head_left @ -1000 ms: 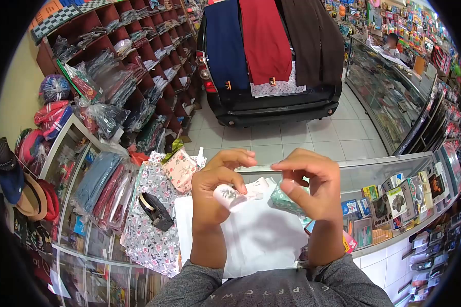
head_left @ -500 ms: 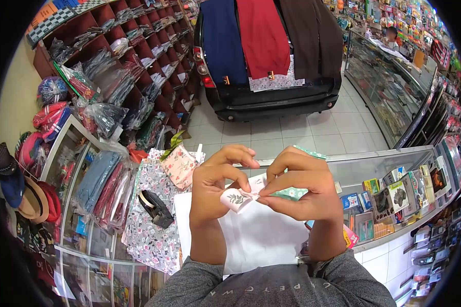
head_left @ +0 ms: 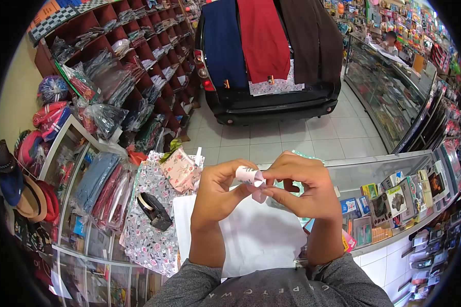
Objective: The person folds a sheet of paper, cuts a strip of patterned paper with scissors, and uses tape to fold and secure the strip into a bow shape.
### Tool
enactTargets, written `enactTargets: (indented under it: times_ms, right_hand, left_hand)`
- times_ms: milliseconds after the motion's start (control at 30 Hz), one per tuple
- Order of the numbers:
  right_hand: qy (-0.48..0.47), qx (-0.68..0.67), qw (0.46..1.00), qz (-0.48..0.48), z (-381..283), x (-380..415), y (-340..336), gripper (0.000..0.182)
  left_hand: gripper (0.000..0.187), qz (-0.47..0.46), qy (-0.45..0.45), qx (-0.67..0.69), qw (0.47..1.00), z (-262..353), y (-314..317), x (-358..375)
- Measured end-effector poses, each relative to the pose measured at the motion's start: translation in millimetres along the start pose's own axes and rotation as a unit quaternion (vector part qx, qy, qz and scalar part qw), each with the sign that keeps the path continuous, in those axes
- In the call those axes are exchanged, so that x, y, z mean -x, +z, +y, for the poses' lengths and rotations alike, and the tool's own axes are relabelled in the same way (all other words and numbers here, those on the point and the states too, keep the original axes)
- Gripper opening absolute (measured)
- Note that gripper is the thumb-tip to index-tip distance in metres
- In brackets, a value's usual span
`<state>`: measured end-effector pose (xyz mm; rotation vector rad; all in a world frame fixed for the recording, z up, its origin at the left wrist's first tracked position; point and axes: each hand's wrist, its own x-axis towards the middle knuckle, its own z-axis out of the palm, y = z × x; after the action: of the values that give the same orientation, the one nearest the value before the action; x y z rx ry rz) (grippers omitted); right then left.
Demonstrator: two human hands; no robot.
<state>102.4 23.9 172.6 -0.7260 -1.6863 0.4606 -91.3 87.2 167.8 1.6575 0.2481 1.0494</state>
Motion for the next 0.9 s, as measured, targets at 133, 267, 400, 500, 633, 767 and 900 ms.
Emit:
enactTargets:
  times_ms: [133, 267, 400, 500, 633, 767, 900]
  right_hand:
    - [0.019, -0.023, 1.000, 0.000, 0.1, 0.4, -1.1, 0.028]
    - [0.069, -0.038, 0.997, -0.005, -0.5, 1.9, -1.3, 0.029]
    - [0.079, -0.076, 0.994, 0.014, 4.1, 3.1, 1.3, 0.031]
    - [0.098, -0.089, 0.991, 0.006, 3.6, 3.0, -0.8, 0.030]
    - [0.085, -0.061, 0.994, 0.038, 4.5, 1.8, -0.4, 0.029]
    - [-0.034, 0.091, 0.993, 0.071, 9.8, -3.6, 0.8, 0.029]
    - [-0.142, 0.191, 0.966, 0.102, 9.0, -5.8, 3.4, 0.031]
  left_hand:
    - [0.021, 0.021, -0.095, 0.050, 0.994, 2.3, 0.8, 2.3]
    - [0.022, 0.038, -0.117, 0.070, 0.990, 1.4, 0.3, 6.1]
    - [0.022, 0.051, -0.106, 0.071, 0.991, 0.1, 0.9, 5.4]
    - [0.021, 0.044, -0.113, 0.093, 0.988, -4.7, -4.9, 6.1]
    - [0.022, 0.044, -0.116, 0.098, 0.987, -7.1, -6.3, 3.0]
    - [0.022, 0.053, -0.129, 0.103, 0.985, -8.1, -6.1, 1.8]
    - [0.022, 0.058, -0.152, 0.104, 0.981, -8.4, -8.4, 0.3]
